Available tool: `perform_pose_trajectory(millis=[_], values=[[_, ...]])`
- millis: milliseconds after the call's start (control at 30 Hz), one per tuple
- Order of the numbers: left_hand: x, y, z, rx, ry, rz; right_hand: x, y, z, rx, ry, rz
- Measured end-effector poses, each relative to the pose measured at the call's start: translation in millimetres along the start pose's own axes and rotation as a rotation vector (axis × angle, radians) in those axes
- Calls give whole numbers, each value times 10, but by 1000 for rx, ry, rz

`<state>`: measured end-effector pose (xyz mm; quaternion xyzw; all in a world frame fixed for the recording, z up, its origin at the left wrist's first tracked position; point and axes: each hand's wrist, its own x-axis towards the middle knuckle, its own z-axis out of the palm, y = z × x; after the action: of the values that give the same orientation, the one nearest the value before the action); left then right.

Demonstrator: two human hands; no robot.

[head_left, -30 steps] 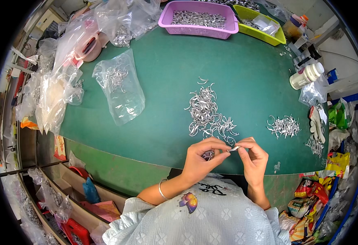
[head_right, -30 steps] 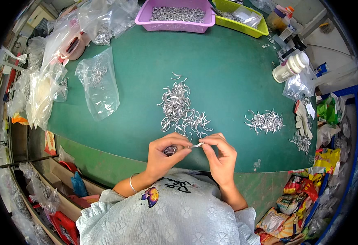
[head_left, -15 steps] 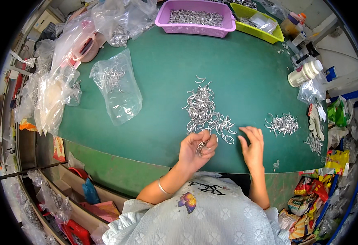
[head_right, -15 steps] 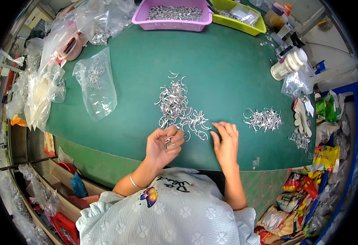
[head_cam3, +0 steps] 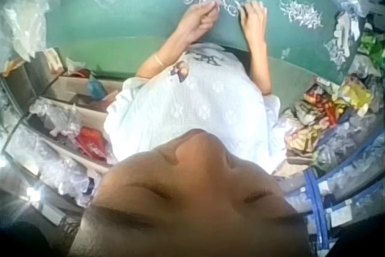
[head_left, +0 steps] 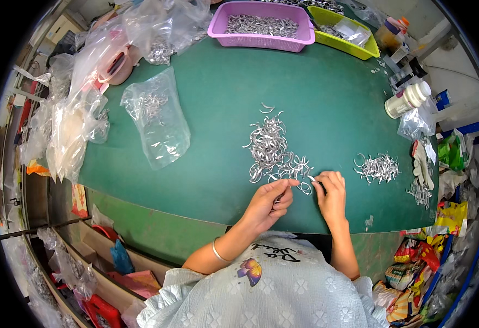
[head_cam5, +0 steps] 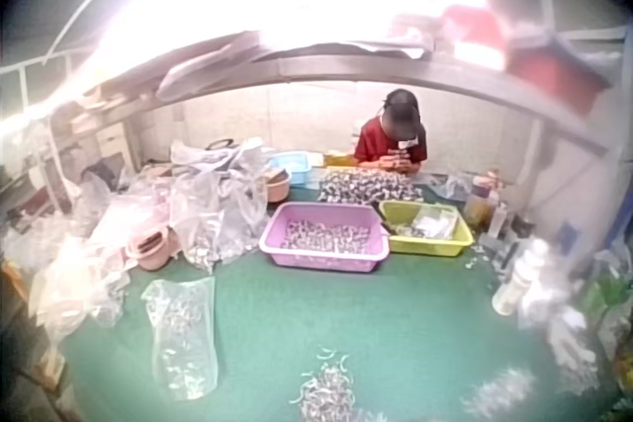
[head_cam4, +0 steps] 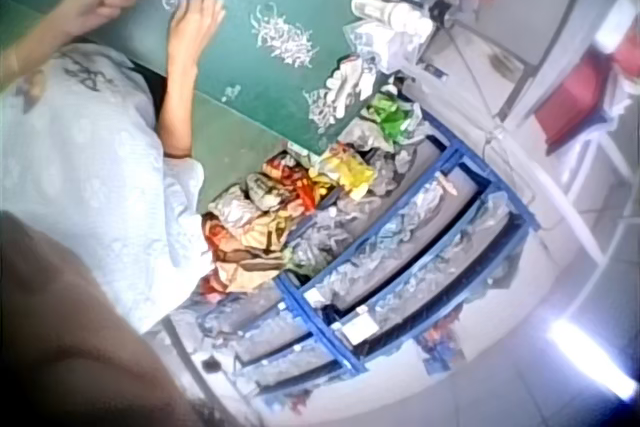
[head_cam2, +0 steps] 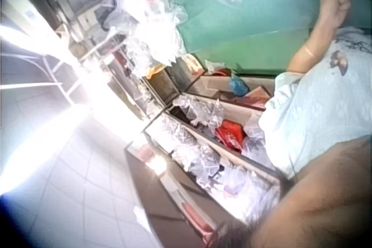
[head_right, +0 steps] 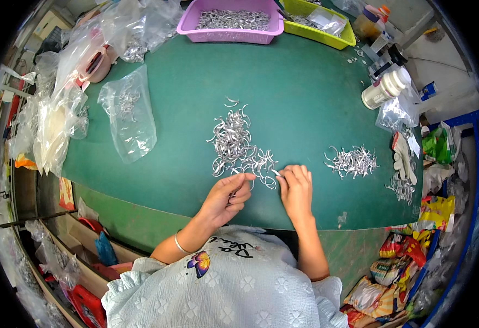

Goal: The person joins small metal clips together by hand, picking them from a pile on the workbench and placing joined pieces aside.

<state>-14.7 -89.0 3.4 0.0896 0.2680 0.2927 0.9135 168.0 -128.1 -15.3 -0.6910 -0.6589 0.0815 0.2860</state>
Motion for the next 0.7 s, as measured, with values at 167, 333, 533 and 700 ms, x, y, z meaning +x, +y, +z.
perform_pose_trajectory(millis=[167,333,533,700], values=[[-14,-28,-14,203,77,65,66,-192,-200,233,118,-44],[-85,10,246,444,128,235,78,-435,-405,117,87,-247],[-136,5,248,679,139,387,88,-567,-549,76,102,-320],[-166,7,249,684,132,445,83,-642,-585,489,154,-140]])
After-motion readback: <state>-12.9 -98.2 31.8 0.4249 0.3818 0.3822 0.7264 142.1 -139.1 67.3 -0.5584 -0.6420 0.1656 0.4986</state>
